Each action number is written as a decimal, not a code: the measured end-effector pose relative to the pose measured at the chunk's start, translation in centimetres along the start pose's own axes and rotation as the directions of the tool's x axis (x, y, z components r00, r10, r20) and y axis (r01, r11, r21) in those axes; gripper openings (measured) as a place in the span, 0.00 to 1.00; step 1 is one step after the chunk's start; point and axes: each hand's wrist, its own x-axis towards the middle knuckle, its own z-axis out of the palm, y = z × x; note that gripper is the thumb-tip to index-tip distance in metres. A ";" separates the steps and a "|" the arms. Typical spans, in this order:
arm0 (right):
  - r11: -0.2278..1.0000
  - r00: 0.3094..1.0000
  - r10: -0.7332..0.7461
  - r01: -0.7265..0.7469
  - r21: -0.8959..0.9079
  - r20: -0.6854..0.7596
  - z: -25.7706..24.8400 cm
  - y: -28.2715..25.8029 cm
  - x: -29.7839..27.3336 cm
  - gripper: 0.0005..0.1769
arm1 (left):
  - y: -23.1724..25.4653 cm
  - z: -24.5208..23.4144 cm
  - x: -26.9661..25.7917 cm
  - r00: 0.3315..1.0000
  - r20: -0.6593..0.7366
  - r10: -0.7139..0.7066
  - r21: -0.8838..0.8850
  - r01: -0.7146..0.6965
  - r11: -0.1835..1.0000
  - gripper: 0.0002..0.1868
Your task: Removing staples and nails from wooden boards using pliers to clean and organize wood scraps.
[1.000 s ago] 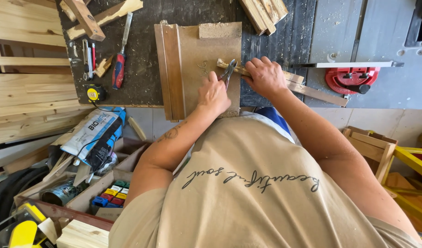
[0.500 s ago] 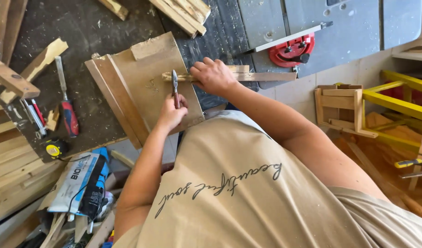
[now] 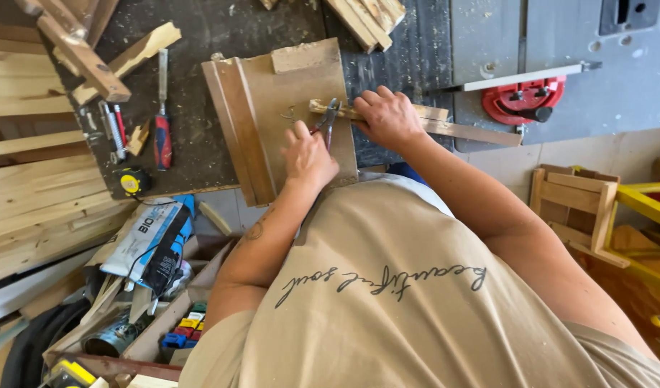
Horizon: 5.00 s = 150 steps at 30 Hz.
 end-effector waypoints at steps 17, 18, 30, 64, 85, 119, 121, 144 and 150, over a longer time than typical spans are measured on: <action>0.998 0.993 0.023 -0.030 -0.062 -0.120 0.2 -0.4 0.0 0.17 | -8.3 4.0 -0.3 0.721 -0.033 0.692 -0.693 0.483 -0.536 0.11; 0.997 0.993 0.028 -0.036 -0.066 -0.114 0.5 -0.8 0.0 0.17 | -8.9 4.7 -0.9 0.716 -0.031 0.698 -0.689 0.490 -0.533 0.11; 0.974 0.965 0.148 -0.180 0.135 0.219 -1.9 -1.3 -1.7 0.43 | -9.9 2.1 -3.7 0.956 0.279 -0.093 -0.330 0.186 0.925 0.20; -0.743 0.106 0.669 0.066 0.666 0.736 -5.4 -1.8 -10.4 0.31 | -9.8 4.1 -1.3 0.980 -0.198 0.005 -0.816 -0.168 0.554 0.25; 0.520 0.762 0.582 -0.617 0.591 0.283 -5.1 -1.1 -7.5 0.16 | -2.2 2.3 -0.1 0.956 -0.196 0.219 -0.096 -0.241 0.966 0.17; 0.890 0.842 0.368 -0.442 0.111 0.394 -2.2 3.7 1.0 0.27 | 1.1 0.3 0.2 0.969 -0.154 0.191 0.128 -0.172 0.977 0.13; 0.888 0.839 0.371 -0.446 0.113 0.397 -2.3 3.8 1.1 0.27 | 1.2 -0.1 0.1 0.974 -0.130 0.185 0.126 -0.169 0.977 0.13; 0.892 0.854 0.356 -0.431 0.135 0.379 -2.2 3.7 1.0 0.28 | -4.0 0.2 4.0 0.477 -0.541 0.692 0.584 -0.379 0.718 0.05; 0.903 0.866 0.372 -0.422 0.088 0.335 -2.3 3.1 0.8 0.26 | -1.9 0.9 3.1 0.874 -0.224 0.431 0.049 -0.431 0.901 0.11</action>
